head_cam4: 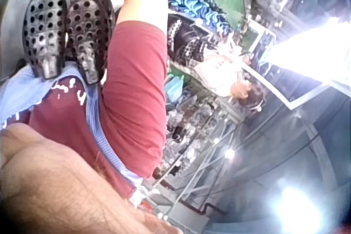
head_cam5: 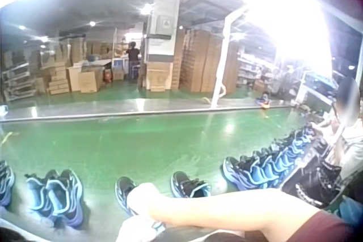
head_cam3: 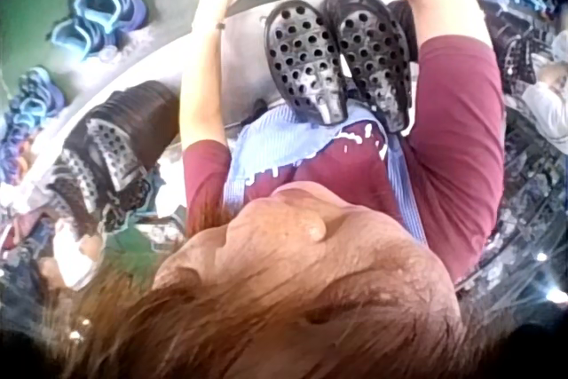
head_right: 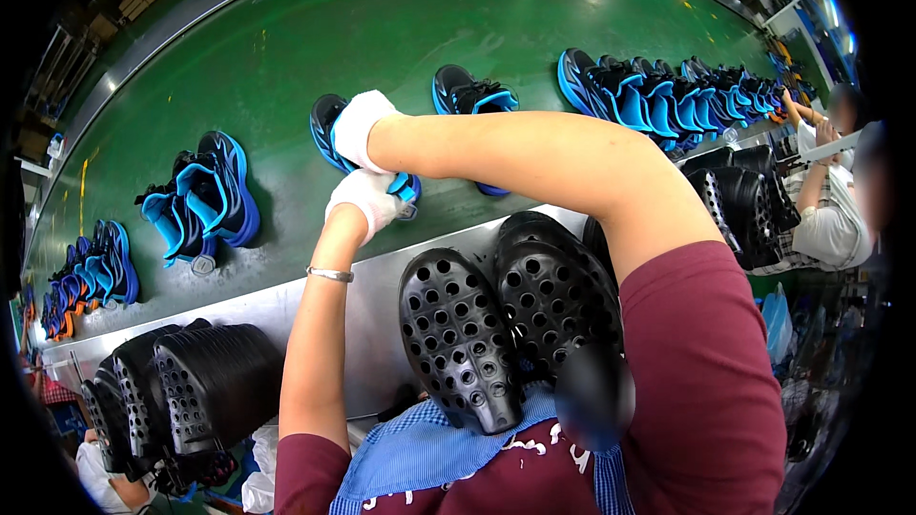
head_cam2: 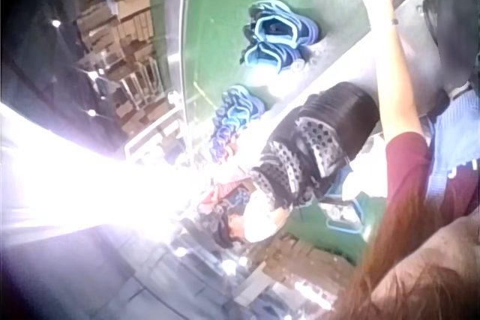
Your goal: The person places black perforated shoe uppers onto blue and black sneakers on a conveyor belt by hand, ensuring each upper is correctly positioned over the base before moving to the next pair.
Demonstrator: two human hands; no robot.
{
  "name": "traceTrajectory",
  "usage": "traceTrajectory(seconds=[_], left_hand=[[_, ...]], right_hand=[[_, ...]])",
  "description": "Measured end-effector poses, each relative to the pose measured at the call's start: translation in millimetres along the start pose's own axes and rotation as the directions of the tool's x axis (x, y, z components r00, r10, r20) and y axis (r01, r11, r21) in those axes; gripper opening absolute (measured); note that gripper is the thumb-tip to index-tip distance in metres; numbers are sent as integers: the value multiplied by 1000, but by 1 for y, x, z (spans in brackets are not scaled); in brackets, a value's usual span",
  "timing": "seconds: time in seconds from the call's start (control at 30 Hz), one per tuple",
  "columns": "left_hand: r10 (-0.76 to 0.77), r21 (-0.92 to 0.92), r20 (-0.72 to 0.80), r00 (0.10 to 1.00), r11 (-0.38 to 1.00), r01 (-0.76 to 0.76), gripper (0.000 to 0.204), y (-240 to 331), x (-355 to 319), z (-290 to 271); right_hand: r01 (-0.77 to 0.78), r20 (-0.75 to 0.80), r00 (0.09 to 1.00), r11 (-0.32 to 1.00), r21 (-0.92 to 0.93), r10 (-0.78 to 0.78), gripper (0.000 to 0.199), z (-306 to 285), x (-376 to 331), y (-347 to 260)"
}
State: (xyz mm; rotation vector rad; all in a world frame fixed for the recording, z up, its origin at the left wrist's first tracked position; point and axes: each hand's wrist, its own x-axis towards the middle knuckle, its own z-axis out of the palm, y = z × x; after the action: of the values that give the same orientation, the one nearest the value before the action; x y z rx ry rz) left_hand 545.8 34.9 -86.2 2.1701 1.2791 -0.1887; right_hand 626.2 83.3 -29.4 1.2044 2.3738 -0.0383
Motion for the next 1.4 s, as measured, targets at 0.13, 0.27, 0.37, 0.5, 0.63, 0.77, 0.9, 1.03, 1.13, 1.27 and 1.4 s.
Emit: traceTrajectory(seconds=[0.13, 0.27, 0.37, 0.5, 0.63, 0.77, 0.9, 1.03, 1.13, 1.27, 1.4], left_hand=[[-73, -41, 25, 997, 996, 74, 35, 7, 5, -1], [-67, -1, -26, 997, 998, 67, 38, 3, 9, 1], [-73, -172, 32, 997, 982, 77, 42, -2, 6, 3], [61, -15, -47, 997, 998, -61, 44, -19, -20, 8], [179, -369, -283, 942, 886, -279, 39, -14, -68, -9], [-279, -703, -307, 910, 711, -20, 37, -35, -60, -20], [-413, -439, -204, 887, 849, 294, 64, -35, -18, -14], [-457, -368, -40, 888, 833, 412, 48, -25, 3, -25], [-462, -452, -7, 887, 793, 409, 44, -40, 7, -18], [-432, -532, 2, 902, 763, 367, 39, -32, 9, -17], [-468, -376, -93, 879, 834, 404, 36, -19, 7, -17]], right_hand=[[-8, 8, 1000, 1000, 1, 8, 19, 9, 0, 6], [-25, -72, 997, 1000, 9, 26, 22, 13, -5, 13], [-30, -17, 999, 984, 173, 33, 38, 4, -19, 25], [44, -54, 998, 992, 117, -38, 35, -33, -102, 32], [19, -163, 987, 996, 87, -5, 31, -38, -215, 61], [-60, -349, 930, 986, 157, 112, 22, -30, -313, 67], [-169, -521, 786, 926, 338, 334, 20, -10, -363, 55], [-335, -503, 666, 823, 458, 551, 15, 10, -404, 45], [-392, -491, 548, 727, 564, 677, 13, 26, -421, 40], [-419, -482, 486, 678, 603, 729, 13, 37, -429, 39], [-405, -501, 493, 697, 591, 711, 13, 37, -418, 41]])
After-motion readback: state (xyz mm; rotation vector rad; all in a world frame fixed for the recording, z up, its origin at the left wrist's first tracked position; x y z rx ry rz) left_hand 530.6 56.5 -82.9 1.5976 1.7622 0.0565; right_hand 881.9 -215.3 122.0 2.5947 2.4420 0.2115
